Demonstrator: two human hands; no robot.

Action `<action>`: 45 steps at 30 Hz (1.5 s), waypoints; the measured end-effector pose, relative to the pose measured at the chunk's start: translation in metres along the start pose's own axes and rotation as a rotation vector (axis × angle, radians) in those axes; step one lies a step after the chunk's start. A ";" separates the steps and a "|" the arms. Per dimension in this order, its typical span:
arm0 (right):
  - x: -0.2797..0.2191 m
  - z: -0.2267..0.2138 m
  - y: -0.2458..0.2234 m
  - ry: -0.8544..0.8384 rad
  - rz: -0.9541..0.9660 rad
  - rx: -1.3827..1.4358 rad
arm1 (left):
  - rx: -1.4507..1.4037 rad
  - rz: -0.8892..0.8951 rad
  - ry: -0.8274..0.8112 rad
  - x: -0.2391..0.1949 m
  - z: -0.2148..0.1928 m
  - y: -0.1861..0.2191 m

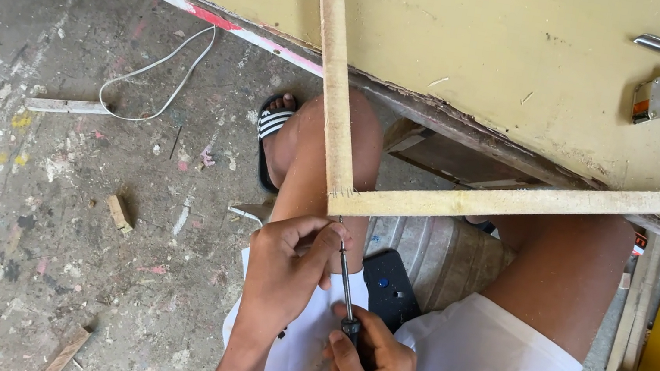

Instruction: Using a screwdriver to mark or create pilot holes in wooden strips for frame assembly.

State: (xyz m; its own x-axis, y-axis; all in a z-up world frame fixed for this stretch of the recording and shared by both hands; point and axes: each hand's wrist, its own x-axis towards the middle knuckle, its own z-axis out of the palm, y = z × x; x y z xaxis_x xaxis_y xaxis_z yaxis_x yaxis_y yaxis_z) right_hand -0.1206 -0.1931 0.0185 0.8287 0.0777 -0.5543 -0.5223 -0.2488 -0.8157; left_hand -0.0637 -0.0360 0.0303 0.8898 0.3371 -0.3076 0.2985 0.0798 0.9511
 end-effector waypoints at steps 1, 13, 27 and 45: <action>0.000 0.000 0.001 0.000 0.000 0.000 | 0.000 0.000 0.000 0.000 0.000 0.000; 0.008 0.001 0.013 -0.042 0.178 0.309 | 0.001 -0.039 0.011 0.001 0.000 0.002; 0.008 -0.001 0.025 -0.255 0.368 0.899 | -0.019 -0.183 -0.039 0.002 0.000 0.010; 0.006 0.016 0.005 -0.178 0.347 0.699 | 0.009 -0.088 -0.036 0.007 -0.002 0.003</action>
State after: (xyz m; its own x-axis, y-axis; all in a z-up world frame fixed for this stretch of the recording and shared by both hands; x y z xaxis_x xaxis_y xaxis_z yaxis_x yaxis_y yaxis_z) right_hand -0.1216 -0.1787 0.0090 0.5821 0.2741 -0.7655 -0.7984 0.3714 -0.4740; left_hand -0.0578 -0.0318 0.0307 0.8718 0.2949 -0.3911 0.3790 0.0996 0.9200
